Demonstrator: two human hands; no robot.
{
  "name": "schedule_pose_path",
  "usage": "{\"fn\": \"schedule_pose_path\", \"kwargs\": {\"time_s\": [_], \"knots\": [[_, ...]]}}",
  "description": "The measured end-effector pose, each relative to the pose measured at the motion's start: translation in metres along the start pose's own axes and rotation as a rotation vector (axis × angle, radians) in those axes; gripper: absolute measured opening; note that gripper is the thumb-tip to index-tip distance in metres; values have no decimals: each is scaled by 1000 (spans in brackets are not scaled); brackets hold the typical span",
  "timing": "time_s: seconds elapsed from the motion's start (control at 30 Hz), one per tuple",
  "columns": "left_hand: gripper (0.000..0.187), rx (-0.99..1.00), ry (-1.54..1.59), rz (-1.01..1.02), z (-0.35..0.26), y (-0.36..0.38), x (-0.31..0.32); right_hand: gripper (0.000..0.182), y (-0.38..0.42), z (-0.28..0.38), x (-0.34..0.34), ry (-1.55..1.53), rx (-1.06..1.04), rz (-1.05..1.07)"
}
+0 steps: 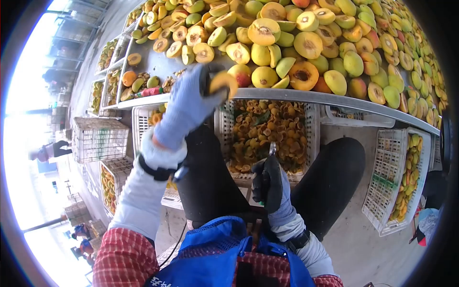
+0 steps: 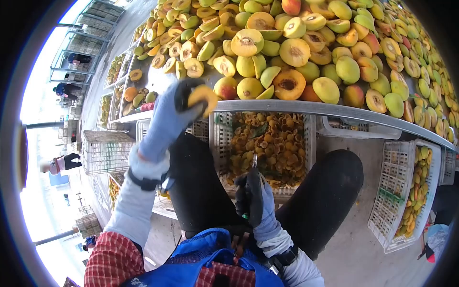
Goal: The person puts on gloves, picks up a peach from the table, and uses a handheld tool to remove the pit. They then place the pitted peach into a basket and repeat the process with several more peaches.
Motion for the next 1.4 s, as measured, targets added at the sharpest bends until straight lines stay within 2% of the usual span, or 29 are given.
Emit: {"fn": "schedule_pose_path", "kwargs": {"time_s": [0.1, 0.13, 0.17, 0.2, 0.23, 0.27, 0.3, 0.33, 0.37, 0.43, 0.47, 0.5, 0.57, 0.6, 0.67, 0.73, 0.87, 0.93, 1.0, 1.1, 1.2, 1.3, 1.33, 1.4], "knots": [[39, -98, 367, 367, -13, 59, 19, 31, 2, 9, 10, 37, -179, 34], [38, -90, 386, 414, -20, 75, 26, 22, 1, 7, 15, 8, -220, -6], [38, -79, 403, 463, -27, 90, 33, 20, 4, 11, 19, 6, -167, 16], [32, -185, 522, 412, -29, 103, 36, 19, 9, 18, 25, 2, -117, 37], [29, -388, 816, 377, -29, 115, 46, 17, 15, 21, 28, -1, -66, 63], [28, -440, 945, 321, -30, 125, 53, 14, 18, 16, 30, -83, 3, 84], [27, -491, 1073, 262, -28, 135, 59, 14, 19, 13, 29, -52, -36, 93], [32, -422, 1058, 157, -27, 143, 65, 14, 18, 8, 28, -21, -72, 102], [34, -437, 1006, 110, -19, 148, 66, 16, 18, 5, 26, 117, -131, 133], [36, -473, 902, 11, -3, 159, 65, 20, 20, 5, 14, 499, -273, 198], [36, -494, 967, -62, 1, 160, 64, 23, 22, 7, 11, 741, -360, 235], [34, -524, 986, 4, -1, 160, 58, 23, 27, 7, 12, 814, -444, 249], [34, -513, 823, -56, 6, 166, 60, 23, 43, 4, 14, 958, -608, 278], [34, -503, 848, -29, 3, 170, 59, 22, 58, 8, 22, 1113, -936, 168], [34, -479, 899, 28, -11, 175, 55, 22, 61, 6, 21, 1165, -881, 180], [33, -327, 802, -15, -13, 181, 59, 23, 64, 4, 19, 1179, -853, 197], [31, -280, 618, 85, -18, 186, 54, 28, 69, -5, 11, 1119, -797, 239], [33, -370, 608, 190, -21, 182, 51, 31, 69, -12, 6, 1068, -751, 263], [34, -542, 721, 295, -22, 178, 52, 33, 66, -20, -2, 1000, -708, 291], [35, -594, 729, 288, -13, 181, 60, 36, 59, -34, -12, 830, -441, 350], [21, -415, 635, 185, -22, 182, 63, 32, 50, -53, -21, 694, -598, 328], [30, -199, 599, 61, -38, 188, 61, 29, 78, -34, 1, 198, 162, 403], [32, -183, 658, 145, -37, 182, 60, 31, 82, -29, 7, 207, 128, 377], [35, -160, 652, 183, -37, 180, 59, 37, 87, -23, 15, 232, 65, 327]]}}
Point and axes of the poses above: each hand's wrist, its own y-axis away from the middle knuckle, its own x-axis out of the palm, z = x × y, the point moved 3 cm from there along -y, towards the middle knuckle, and after that the axes turned 10 degrees about -x, right-handed, at the moved point
